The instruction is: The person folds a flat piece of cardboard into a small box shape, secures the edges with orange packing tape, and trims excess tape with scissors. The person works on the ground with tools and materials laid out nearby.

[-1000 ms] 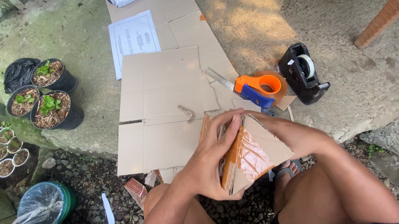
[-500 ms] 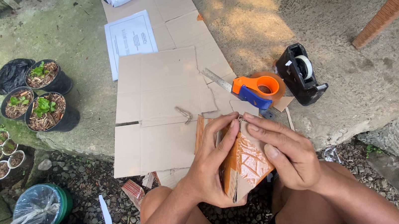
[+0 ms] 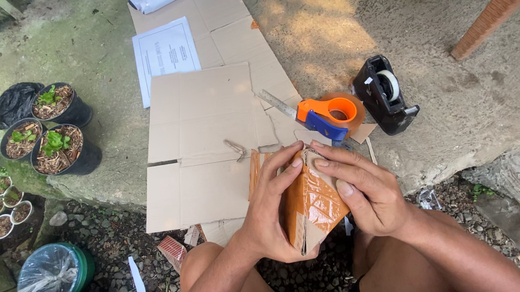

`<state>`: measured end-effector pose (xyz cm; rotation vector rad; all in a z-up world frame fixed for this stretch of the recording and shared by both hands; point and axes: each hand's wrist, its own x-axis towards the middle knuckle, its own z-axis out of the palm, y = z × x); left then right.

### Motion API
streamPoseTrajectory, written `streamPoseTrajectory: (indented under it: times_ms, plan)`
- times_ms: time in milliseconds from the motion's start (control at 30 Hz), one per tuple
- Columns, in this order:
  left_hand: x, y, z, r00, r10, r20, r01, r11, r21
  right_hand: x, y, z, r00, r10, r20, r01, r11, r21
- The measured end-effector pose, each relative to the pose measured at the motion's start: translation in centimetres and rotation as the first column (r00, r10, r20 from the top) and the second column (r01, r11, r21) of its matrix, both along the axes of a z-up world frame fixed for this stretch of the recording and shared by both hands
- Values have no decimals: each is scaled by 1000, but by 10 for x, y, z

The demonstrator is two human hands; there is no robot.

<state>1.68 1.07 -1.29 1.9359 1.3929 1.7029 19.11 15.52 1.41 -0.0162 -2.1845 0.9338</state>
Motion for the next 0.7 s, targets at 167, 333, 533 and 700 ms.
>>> streamPoseTrajectory:
  times_ms: [167,333,533,700]
  plan:
    - [-4,1,0,999,16,-45,-15,1000,10,-2,3,2,1000,1,-7,-1,1000,15]
    - [-5,3,1,999,2,-50,-2,1000,0,-3,5,2,1000,17,-13,-16,1000,18]
    - [-8,3,1,999,-8,-53,7,1000,-12,-10,5,12,1000,19,-3,-19,999,32]
    - [-19,12,-3,991,73,-111,-70,997,29,-33,13,28,996,66,-53,-58,989,135]
